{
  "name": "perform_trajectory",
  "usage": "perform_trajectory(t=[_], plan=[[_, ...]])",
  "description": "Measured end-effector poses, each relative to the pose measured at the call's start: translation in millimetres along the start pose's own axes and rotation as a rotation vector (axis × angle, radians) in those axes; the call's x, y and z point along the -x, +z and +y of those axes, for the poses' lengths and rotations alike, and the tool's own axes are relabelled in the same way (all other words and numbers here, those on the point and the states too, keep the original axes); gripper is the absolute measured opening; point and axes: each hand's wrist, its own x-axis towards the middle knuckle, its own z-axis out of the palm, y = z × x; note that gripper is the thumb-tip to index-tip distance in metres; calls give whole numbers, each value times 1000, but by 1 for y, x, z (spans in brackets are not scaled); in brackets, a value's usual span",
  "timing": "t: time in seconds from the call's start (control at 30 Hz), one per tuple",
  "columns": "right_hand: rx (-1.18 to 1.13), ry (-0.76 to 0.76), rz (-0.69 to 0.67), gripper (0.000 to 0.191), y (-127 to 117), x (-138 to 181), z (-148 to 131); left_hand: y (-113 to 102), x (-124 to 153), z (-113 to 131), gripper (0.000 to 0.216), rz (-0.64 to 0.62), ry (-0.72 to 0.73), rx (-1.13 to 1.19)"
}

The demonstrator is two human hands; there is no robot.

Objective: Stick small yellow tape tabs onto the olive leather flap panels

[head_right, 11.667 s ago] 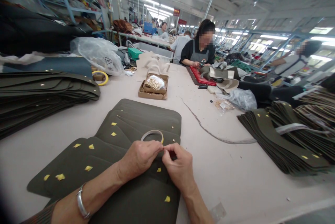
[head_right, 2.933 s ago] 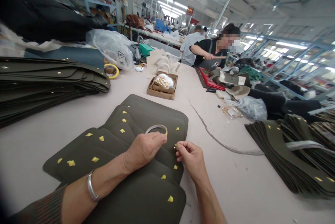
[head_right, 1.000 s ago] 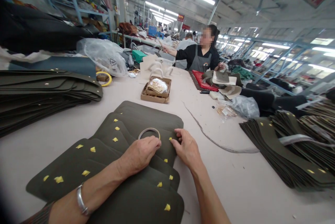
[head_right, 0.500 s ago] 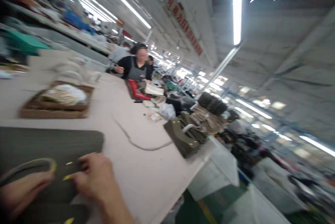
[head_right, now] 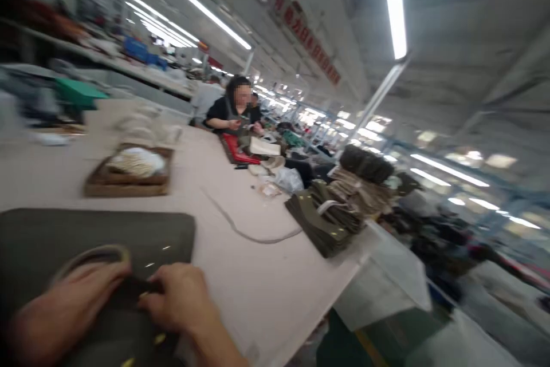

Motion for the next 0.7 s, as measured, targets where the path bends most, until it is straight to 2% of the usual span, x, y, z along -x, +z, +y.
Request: perform_trajectory(t=[0.07, 0.1, 0.17, 0.23, 0.27, 0.33, 0.4, 0.43, 0.53, 0.7], plan=[[-70, 32, 8, 9, -9, 12, 0, -34, 21, 10, 32, -15, -158, -226], [-118, 35, -29, 8, -11, 13, 4, -44, 26, 16, 31, -74, -194, -338], [-228, 29, -135, 5, -12, 10, 16, -50, 25, 25, 26, -156, -207, -471], [-343, 38, -233, 12, -9, 4, 25, -49, 21, 29, 21, -193, -199, -514], [-373, 56, -208, 18, -7, 2, 27, -47, 19, 31, 19, -198, -188, -518], [-333, 78, -39, 25, -3, -2, 29, -45, 19, 32, 17, -204, -154, -515], [-188, 44, 132, 24, 1, -6, 28, -45, 22, 32, 16, -202, -123, -516], [-110, 9, 171, 21, 3, -9, 28, -45, 23, 31, 16, -197, -111, -518], [58, -41, 188, 15, 5, -18, 26, -46, 25, 30, 17, -194, -86, -527], [200, -8, 259, 17, -2, -36, 29, -46, 24, 29, 16, -212, -85, -549]])
